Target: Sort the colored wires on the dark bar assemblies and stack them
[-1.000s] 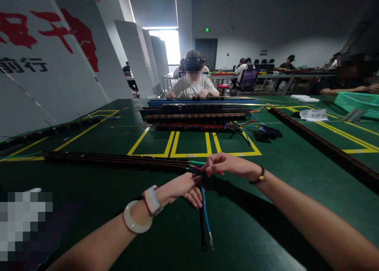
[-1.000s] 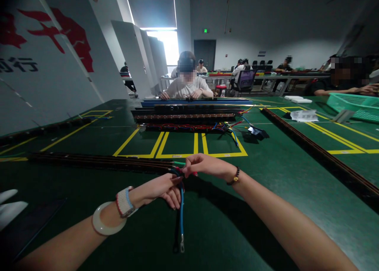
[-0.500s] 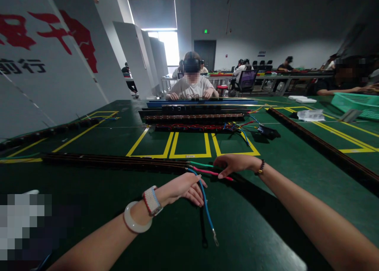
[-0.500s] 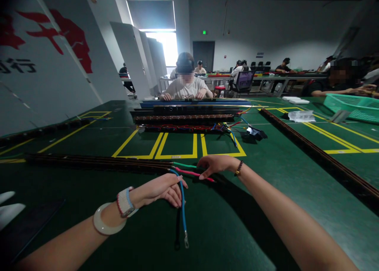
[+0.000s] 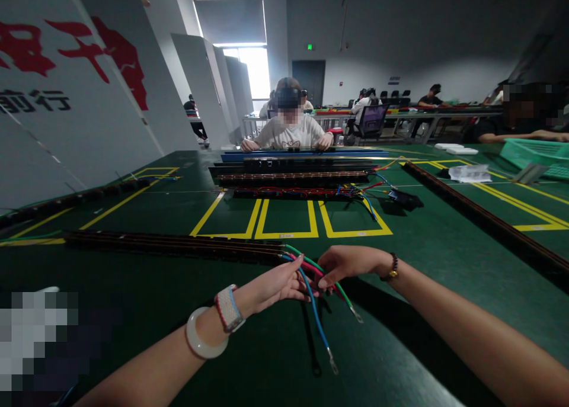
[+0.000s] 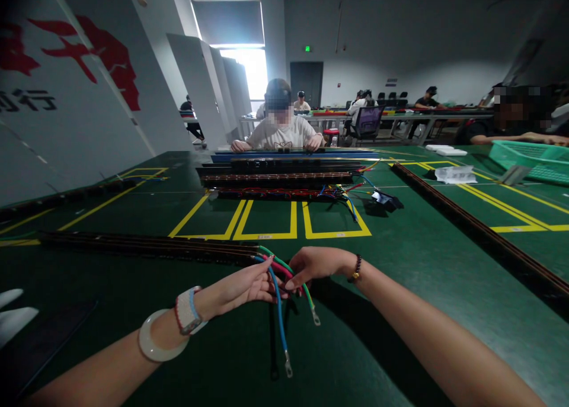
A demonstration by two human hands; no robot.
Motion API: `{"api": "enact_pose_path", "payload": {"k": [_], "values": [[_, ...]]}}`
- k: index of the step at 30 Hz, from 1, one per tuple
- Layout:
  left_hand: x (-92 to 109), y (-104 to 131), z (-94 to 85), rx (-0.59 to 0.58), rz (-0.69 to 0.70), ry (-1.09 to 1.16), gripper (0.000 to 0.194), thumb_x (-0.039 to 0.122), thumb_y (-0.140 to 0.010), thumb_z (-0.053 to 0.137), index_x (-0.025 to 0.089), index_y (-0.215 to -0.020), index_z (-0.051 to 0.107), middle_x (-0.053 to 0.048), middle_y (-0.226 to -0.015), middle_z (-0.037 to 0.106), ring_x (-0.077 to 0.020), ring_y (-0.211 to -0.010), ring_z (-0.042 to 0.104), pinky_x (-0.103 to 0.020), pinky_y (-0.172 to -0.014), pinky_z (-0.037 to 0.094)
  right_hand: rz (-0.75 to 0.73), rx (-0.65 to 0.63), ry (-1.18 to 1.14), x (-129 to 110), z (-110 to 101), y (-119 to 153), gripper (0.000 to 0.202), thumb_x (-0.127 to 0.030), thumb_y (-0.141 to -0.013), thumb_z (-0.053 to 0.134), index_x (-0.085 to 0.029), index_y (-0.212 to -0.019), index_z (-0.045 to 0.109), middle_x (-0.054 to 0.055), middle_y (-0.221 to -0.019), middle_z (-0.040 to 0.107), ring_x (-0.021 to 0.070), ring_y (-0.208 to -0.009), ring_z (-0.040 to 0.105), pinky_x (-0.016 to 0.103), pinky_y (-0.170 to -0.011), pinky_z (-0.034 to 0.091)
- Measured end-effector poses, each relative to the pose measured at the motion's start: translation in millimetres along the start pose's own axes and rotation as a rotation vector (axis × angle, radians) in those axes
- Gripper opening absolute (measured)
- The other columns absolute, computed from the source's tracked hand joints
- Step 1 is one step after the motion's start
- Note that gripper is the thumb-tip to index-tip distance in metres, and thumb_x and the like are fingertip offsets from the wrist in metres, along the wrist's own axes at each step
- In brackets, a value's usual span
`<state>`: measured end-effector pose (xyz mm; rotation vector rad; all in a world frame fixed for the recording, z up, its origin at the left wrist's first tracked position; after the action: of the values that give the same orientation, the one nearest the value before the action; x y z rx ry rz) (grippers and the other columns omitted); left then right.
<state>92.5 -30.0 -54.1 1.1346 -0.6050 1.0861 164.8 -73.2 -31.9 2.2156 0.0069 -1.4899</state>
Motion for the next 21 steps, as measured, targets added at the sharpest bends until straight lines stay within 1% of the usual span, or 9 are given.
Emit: {"api": "enact_pose_path", "payload": {"k": [2, 4, 7, 10, 14, 15, 17, 19, 21], "values": [[2.4, 2.4, 3.8, -0.013, 0.003, -0.023, 0.049, 0.057, -0.088, 0.04, 0.011, -0.1, 0.054, -0.013, -0.097, 0.064, -0.0201, -0.092, 0.063, -0.04, -0.092, 0.044, 0.02, -0.017, -0.065, -0.8, 6.1, -0.1, 0.041, -0.05, -0.077, 0.064, -0.011, -0.09, 0.063, 0.003, -0.079, 0.065, 0.0131, -0.071, 0.061, 0.025, -0.066, 0.048], [4.6, 4.6, 6.6, -0.018, 0.004, -0.065, 0.05, 0.058, -0.088, 0.04, 0.011, -0.103, 0.053, -0.013, -0.095, 0.065, -0.0194, -0.09, 0.063, -0.04, -0.091, 0.043, 0.051, -0.024, -0.079, -1.2, 11.8, -0.6, 0.04, -0.05, -0.08, 0.061, -0.012, -0.09, 0.063, 0.004, -0.077, 0.066, 0.0132, -0.069, 0.063, 0.025, -0.065, 0.05], [4.9, 5.2, 7.8, -0.016, 0.002, -0.114, 0.053, 0.059, -0.086, 0.042, 0.012, -0.108, 0.05, -0.011, -0.09, 0.065, -0.0188, -0.086, 0.063, -0.04, -0.089, 0.044, 0.085, 0.012, -0.003, -4.3, 17.3, -1.1, 0.04, -0.051, -0.083, 0.056, -0.012, -0.088, 0.063, 0.004, -0.074, 0.067, 0.0125, -0.064, 0.063, 0.023, -0.06, 0.049], [1.7, 1.7, 3.2, 0.01, 0.015, -0.129, 0.051, 0.059, -0.085, 0.044, 0.013, -0.105, 0.051, -0.01, -0.089, 0.066, -0.0176, -0.083, 0.064, -0.038, -0.086, 0.045, 0.136, 0.148, 0.169, -8.6, 16.4, -0.1, 0.038, -0.052, -0.08, 0.059, -0.014, -0.085, 0.063, 0.005, -0.074, 0.068, 0.0124, -0.059, 0.061, 0.021, -0.052, 0.045], [-1.7, -3.5, -5.1, 0.073, 0.058, -0.146, 0.05, 0.06, -0.084, 0.045, 0.013, -0.1, 0.053, -0.01, -0.09, 0.067, -0.0175, -0.078, 0.064, -0.038, -0.082, 0.047, 0.259, 0.406, 0.522, -14.6, 10.0, 5.3, 0.04, -0.054, -0.068, 0.068, -0.016, -0.08, 0.062, 0.006, -0.073, 0.068, 0.0139, -0.056, 0.058, 0.021, -0.044, 0.033], [-2.0, -3.8, -5.7, 0.082, 0.064, -0.145, 0.05, 0.06, -0.083, 0.046, 0.013, -0.1, 0.053, -0.01, -0.09, 0.067, -0.0179, -0.079, 0.064, -0.039, -0.081, 0.047, 0.277, 0.452, 0.599, -16.9, 9.5, 6.5, 0.038, -0.052, -0.069, 0.068, -0.016, -0.081, 0.062, 0.008, -0.075, 0.067, 0.015, -0.057, 0.058, 0.022, -0.043, 0.031], [-0.8, -3.1, -4.3, 0.089, 0.078, -0.128, 0.049, 0.058, -0.083, 0.048, 0.013, -0.099, 0.055, -0.01, -0.09, 0.067, -0.0188, -0.081, 0.064, -0.04, -0.083, 0.047, 0.295, 0.496, 0.702, -20.7, 10.4, 7.8, 0.031, -0.044, -0.073, 0.064, -0.015, -0.085, 0.062, 0.01, -0.079, 0.068, 0.0182, -0.062, 0.061, 0.023, -0.045, 0.031], [1.6, -1.3, -1.5, 0.095, 0.093, -0.085, 0.043, 0.054, -0.085, 0.049, 0.013, -0.097, 0.056, -0.01, -0.091, 0.068, -0.0188, -0.083, 0.064, -0.039, -0.085, 0.047, 0.298, 0.502, 0.759, -23.6, 11.7, 8.6, 0.025, -0.033, -0.075, 0.06, -0.014, -0.091, 0.061, 0.012, -0.084, 0.068, 0.0214, -0.069, 0.064, 0.024, -0.049, 0.034], [3.7, 0.2, 1.5, 0.099, 0.107, -0.012, 0.034, 0.045, -0.089, 0.047, 0.013, -0.094, 0.057, -0.01, -0.092, 0.068, -0.0179, -0.084, 0.064, -0.038, -0.088, 0.046, 0.295, 0.501, 0.795, -26.6, 12.5, 9.4, 0.024, -0.026, -0.074, 0.057, -0.013, -0.095, 0.06, 0.013, -0.088, 0.068, 0.0232, -0.074, 0.065, 0.025, -0.053, 0.038]]}}
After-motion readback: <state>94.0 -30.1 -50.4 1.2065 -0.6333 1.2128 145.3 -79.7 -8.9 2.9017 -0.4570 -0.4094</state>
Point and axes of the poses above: each hand's wrist, its own y-axis away from the middle knuckle, its own z-axis out of the palm, x = y × z, the point moved 9 cm from there along -y, towards the middle knuckle
